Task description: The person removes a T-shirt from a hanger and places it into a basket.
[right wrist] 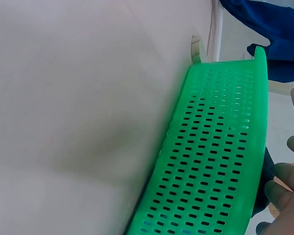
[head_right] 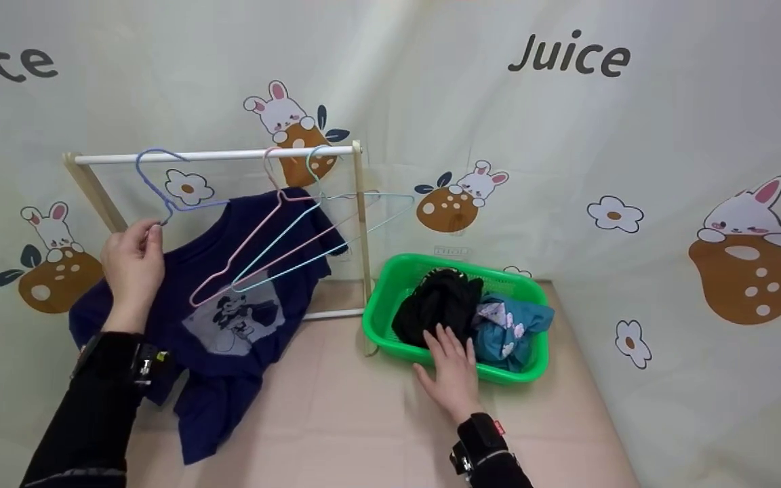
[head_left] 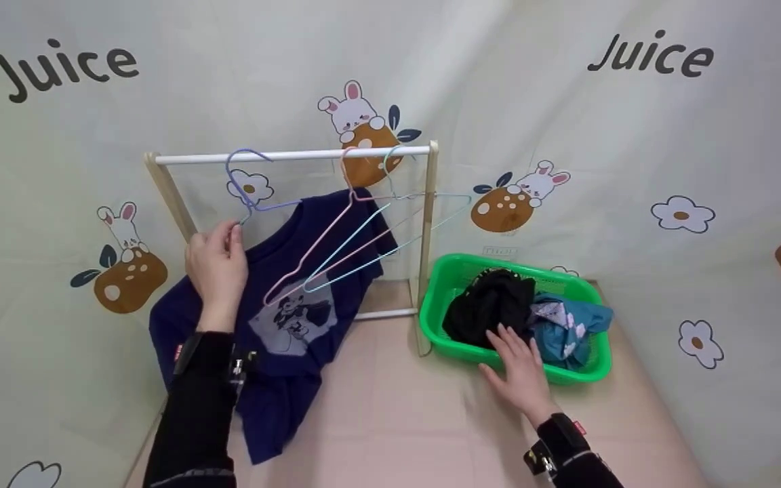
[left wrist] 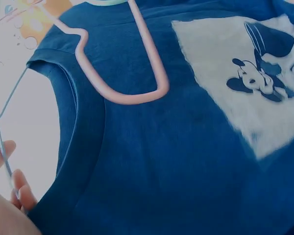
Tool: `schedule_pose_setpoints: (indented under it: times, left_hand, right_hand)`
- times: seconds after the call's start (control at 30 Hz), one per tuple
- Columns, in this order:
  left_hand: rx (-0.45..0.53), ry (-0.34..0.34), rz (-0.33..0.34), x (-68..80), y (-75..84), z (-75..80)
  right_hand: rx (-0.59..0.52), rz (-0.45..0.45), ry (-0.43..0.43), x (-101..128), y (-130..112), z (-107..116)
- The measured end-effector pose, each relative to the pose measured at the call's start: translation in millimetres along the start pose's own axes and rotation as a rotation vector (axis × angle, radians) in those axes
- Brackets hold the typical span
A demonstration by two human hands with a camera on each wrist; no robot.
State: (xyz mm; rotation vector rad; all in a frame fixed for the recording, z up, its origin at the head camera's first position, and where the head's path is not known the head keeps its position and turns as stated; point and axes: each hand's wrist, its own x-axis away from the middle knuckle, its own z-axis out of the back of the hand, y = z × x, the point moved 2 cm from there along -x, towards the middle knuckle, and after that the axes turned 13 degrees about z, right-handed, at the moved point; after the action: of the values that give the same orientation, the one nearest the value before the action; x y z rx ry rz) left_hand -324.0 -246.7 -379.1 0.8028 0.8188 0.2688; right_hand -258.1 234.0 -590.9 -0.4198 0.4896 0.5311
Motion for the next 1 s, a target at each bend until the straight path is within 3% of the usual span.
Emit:
schedule_pose_setpoints:
  times: [0.1,0.23,0.6,0.87,1.0]
  left_hand:
    - [-0.014,0.057,-0.010,4.0,-10.4,-1.2]
    - [-0.032,0.079,-0.012,11.5,-24.6,-4.1]
    - [-0.033,-0.066,0.049,40.6,-61.5,-19.1]
    - [0.001,-0.057,0.097,61.2,-84.0,-20.9]
    - [0.008,-0.049,0.090,74.1,-93.9,-20.0]
  right_hand:
    - [-0.008,0.009,0.003,-1.0,-1.4,0.2]
    - [-0.010,0.025,0.018,-2.5,-3.3,0.5]
    - [-0.017,0.036,0.014,-4.9,-8.1,-5.3]
    - [-0.015,0.056,0.027,-5.3,-11.5,-10.1]
    - [-0.029,0.066,0.026,-5.5,-14.8,-11.6]
